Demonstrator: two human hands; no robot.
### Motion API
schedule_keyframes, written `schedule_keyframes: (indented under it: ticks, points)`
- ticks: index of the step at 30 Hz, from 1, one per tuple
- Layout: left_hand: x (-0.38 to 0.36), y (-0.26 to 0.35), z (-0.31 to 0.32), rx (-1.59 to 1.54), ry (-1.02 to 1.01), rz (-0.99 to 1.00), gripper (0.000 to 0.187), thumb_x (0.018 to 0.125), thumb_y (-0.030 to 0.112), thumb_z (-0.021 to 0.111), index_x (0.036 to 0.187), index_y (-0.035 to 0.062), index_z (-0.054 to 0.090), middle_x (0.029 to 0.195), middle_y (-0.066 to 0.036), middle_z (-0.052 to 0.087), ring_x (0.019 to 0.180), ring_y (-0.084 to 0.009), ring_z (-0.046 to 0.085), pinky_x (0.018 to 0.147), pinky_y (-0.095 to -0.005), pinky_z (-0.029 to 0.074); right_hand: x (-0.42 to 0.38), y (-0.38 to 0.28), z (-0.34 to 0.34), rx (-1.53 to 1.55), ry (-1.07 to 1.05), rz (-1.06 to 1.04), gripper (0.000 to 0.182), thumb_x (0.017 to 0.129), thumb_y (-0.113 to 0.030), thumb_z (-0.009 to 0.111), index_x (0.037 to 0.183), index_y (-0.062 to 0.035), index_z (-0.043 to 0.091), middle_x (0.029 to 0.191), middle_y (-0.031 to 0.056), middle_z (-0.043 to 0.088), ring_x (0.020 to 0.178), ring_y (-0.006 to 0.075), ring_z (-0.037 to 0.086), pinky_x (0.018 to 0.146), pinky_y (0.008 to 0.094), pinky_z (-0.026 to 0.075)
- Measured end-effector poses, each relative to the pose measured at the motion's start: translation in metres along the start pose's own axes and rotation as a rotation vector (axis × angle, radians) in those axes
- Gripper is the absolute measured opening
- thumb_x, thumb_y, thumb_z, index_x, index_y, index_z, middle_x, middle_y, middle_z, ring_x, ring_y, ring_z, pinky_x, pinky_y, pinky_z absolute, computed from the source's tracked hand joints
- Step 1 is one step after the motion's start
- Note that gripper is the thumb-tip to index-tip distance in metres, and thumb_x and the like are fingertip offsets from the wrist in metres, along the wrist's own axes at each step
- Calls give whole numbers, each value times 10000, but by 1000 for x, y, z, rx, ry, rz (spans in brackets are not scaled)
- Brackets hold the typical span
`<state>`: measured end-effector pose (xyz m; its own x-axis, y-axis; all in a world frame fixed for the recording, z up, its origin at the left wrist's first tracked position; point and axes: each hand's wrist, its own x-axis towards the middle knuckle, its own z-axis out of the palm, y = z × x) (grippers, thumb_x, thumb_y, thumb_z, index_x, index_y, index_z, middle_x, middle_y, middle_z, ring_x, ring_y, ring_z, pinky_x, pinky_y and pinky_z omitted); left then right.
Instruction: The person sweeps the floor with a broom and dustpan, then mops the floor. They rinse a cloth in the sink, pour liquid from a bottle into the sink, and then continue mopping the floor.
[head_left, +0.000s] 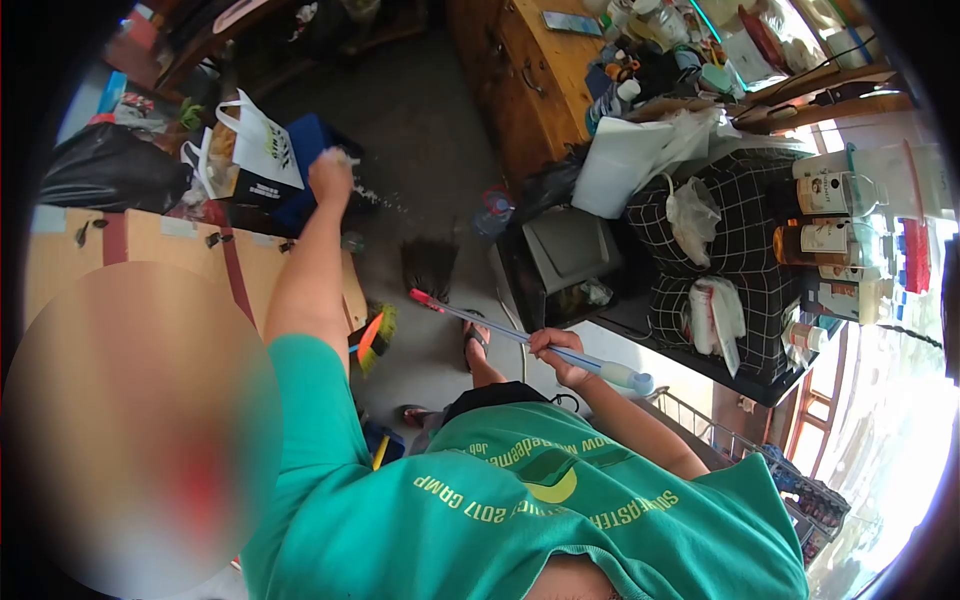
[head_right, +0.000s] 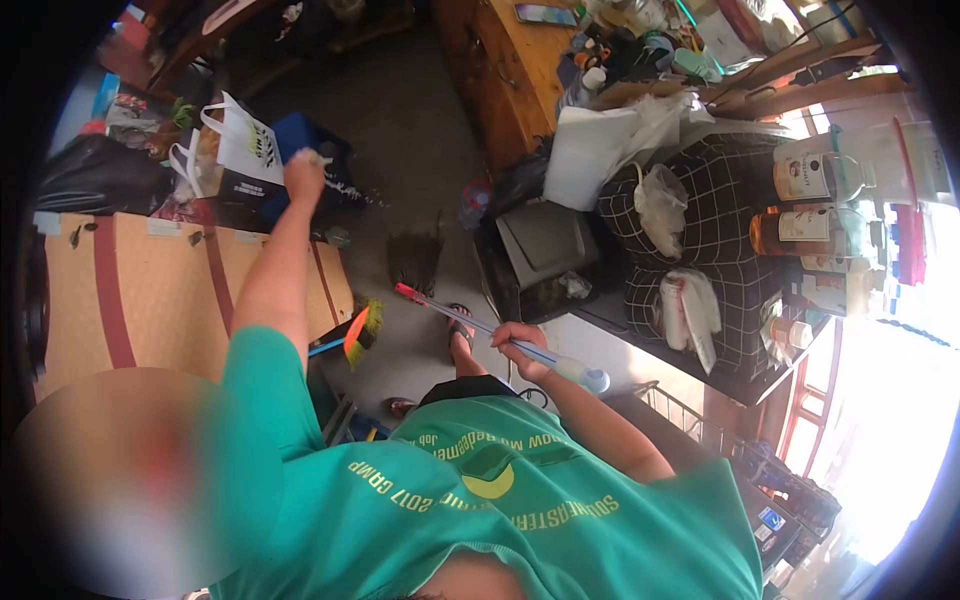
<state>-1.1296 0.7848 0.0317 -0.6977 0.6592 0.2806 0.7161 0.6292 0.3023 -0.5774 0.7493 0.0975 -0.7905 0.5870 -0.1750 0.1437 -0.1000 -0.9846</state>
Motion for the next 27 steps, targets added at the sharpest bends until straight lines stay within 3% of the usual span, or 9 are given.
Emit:
schedule_keyframes:
  ticks: [1, 10, 15, 17, 18, 19, 21, 25, 27]
  points:
    - [20, 14, -12, 32, -44, -9, 181, 892, 214, 530, 867, 91, 660, 905, -175, 680, 882, -414, 647, 765, -514, 524, -1, 2, 0, 35, -3, 15, 93, 779, -55, 582, 836, 0, 631, 836, 108, 637, 919, 238, 610, 874, 349, 464]
    - [144, 64, -75, -35, 248, 109, 166, 865, 265, 580, 838, 124, 664, 845, -163, 685, 825, -415, 651, 730, -525, 526, -7, 6, 13, 98, 43, -10, 66, 746, -30, 577, 787, 5, 615, 812, 118, 626, 886, 238, 604, 821, 335, 468]
    - [174, 77, -116, -101, 417, 342, 120, 819, 221, 607, 840, 124, 675, 803, -150, 670, 788, -402, 643, 691, -487, 520, -13, 11, 21, 61, 31, -13, 57, 747, -33, 584, 779, 6, 611, 792, 117, 618, 865, 239, 599, 807, 335, 470]
    - [157, 100, -139, -205, 521, 508, 178, 777, 60, 555, 610, 7, 521, 634, -200, 525, 622, -403, 568, 580, -478, 457, -13, 10, 24, 47, 8, -51, 51, 748, -26, 583, 779, 5, 610, 793, 113, 619, 865, 241, 601, 806, 340, 472]
    - [150, 103, -143, -211, 511, 536, 134, 748, 5, 566, 624, -2, 514, 624, -198, 511, 605, -397, 556, 553, -469, 447, -12, 9, 26, 44, -7, -56, 51, 748, -26, 583, 779, 5, 610, 793, 113, 619, 865, 241, 601, 806, 340, 472]
    - [139, 105, -145, -377, 445, 479, 115, 747, 44, 559, 649, -11, 536, 637, -211, 513, 610, -412, 542, 566, -461, 438, -12, 7, 28, 42, -13, -66, 48, 752, -23, 584, 782, 5, 610, 792, 111, 620, 870, 244, 602, 807, 343, 473]
    - [138, 77, -110, -255, 433, 445, 94, 747, 166, 627, 821, 123, 667, 803, -143, 665, 776, -389, 642, 690, -479, 517, -8, 5, 32, 36, -30, -81, 46, 755, -20, 585, 785, 5, 611, 791, 109, 622, 875, 246, 603, 808, 346, 474]
    - [34, 45, -90, -188, 173, 458, 174, 699, -1, 565, 853, 65, 613, 895, -167, 608, 866, -381, 571, 785, -462, 465, 1, 4, 43, -14, -91, -109, 52, 777, -36, 593, 801, 5, 614, 796, 114, 623, 858, 236, 606, 801, 334, 476]
    - [-33, 11, -72, -200, 71, 388, 288, 667, -82, 569, 927, 41, 590, 1029, -162, 565, 935, -386, 517, 830, -452, 452, 10, -1, 49, -44, -149, -126, 61, 785, -46, 596, 810, 4, 619, 803, 116, 625, 854, 232, 608, 799, 329, 476]
